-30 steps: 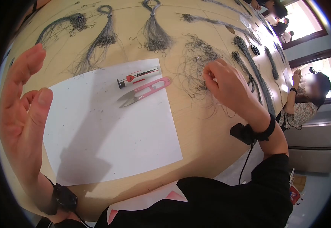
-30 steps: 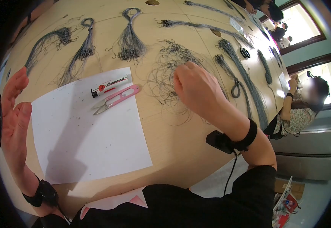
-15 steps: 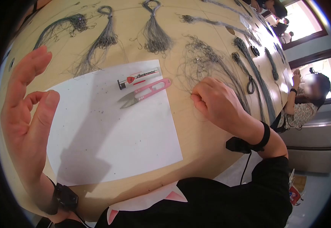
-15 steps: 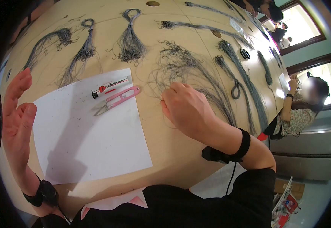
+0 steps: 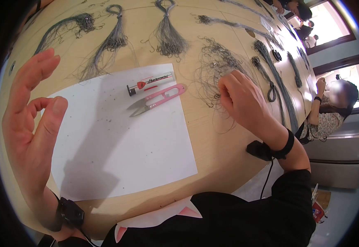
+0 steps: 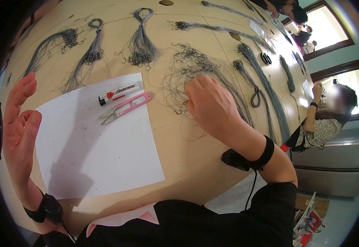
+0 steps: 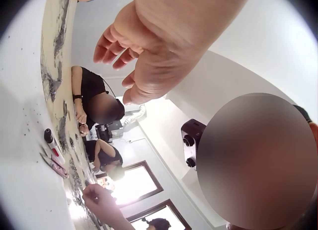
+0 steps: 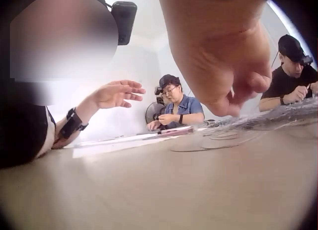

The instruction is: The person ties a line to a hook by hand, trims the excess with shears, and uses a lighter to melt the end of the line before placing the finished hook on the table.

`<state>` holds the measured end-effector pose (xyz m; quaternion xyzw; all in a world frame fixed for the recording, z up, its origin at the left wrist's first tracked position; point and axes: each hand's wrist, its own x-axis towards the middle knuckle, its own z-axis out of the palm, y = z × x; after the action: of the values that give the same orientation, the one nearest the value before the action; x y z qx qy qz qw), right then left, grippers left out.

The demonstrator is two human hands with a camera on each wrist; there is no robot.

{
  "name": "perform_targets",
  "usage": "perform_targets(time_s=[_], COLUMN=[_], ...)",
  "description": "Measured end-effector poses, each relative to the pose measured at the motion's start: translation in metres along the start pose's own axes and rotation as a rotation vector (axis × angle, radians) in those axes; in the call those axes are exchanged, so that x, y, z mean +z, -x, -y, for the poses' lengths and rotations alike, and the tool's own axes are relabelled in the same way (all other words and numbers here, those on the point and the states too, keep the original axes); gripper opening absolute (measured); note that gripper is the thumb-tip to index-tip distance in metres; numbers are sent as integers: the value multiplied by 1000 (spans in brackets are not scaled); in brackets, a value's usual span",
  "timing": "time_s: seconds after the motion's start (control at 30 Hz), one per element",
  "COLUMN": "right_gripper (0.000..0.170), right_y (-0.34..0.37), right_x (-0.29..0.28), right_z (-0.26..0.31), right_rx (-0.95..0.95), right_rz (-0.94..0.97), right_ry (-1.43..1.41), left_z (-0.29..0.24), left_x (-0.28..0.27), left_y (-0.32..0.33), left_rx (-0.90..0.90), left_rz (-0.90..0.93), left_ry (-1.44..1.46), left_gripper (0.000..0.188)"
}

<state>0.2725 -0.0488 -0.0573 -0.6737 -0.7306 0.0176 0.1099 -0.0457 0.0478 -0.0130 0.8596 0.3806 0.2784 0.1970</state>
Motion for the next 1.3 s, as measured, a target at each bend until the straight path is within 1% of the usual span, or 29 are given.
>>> perform_targets(time_s=[0.03,0.07,0.13,0.17,0.23,0.37,0.43,0.57,0.67,0.73,0.77,0.83,0.87,0.93,0.97,1.03,1.17,1.23,1.3], right_gripper=[8,8,9,9,7,6,8,10,9,8,8,7,7,8,8,8,8,9,10], right_y=[2,5,12,15,18,16,14,9,3,-4,-7,-9,-9,-8,-7,-1,2,0,-2], right_x=[1,0,-3,0,6,7,4,5,7,3,1,-3,-3,0,0,0,1,-1,1], right_z=[2,5,15,18,21,19,19,19,16,14,11,5,1,-5,-4,1,9,11,8], right_rx=[-81,-81,-119,-117,-60,-68,-74,-90,-70,43,41,125,124,117,119,10,-21,-17,-19], right_rz=[-85,-83,49,49,27,3,76,99,119,225,222,249,248,102,102,73,112,142,165], right_ry=[-9,-9,-158,-159,-103,-61,-13,28,114,-65,-64,-232,-231,-172,-173,-182,-232,-153,-143], left_z=[0,-1,-2,-2,-1,-2,-3,-3,-7,-10,-11,-12,-11,-11,-11,-11,-10,-11,-13], left_x=[0,1,1,1,1,1,0,2,2,2,2,2,2,3,4,4,6,7,6], left_y=[0,0,0,0,0,0,0,0,-1,-2,-2,-1,-1,-1,-1,-2,-2,-2,-1], left_rx=[-1,-2,-6,-7,-4,-7,-8,-18,-28,-39,-45,-52,-48,-44,-44,-45,-46,-42,-60], left_rz=[0,-1,3,8,13,10,12,-3,-2,4,2,0,-2,-1,3,10,13,5,6], left_ry=[1,9,18,12,8,-2,-3,3,7,7,12,18,15,12,-4,-20,-19,-19,-10], left_gripper=[40,40,40,40,41,40,40,41,42,42,43,43,44,44,44,45,44,44,42])
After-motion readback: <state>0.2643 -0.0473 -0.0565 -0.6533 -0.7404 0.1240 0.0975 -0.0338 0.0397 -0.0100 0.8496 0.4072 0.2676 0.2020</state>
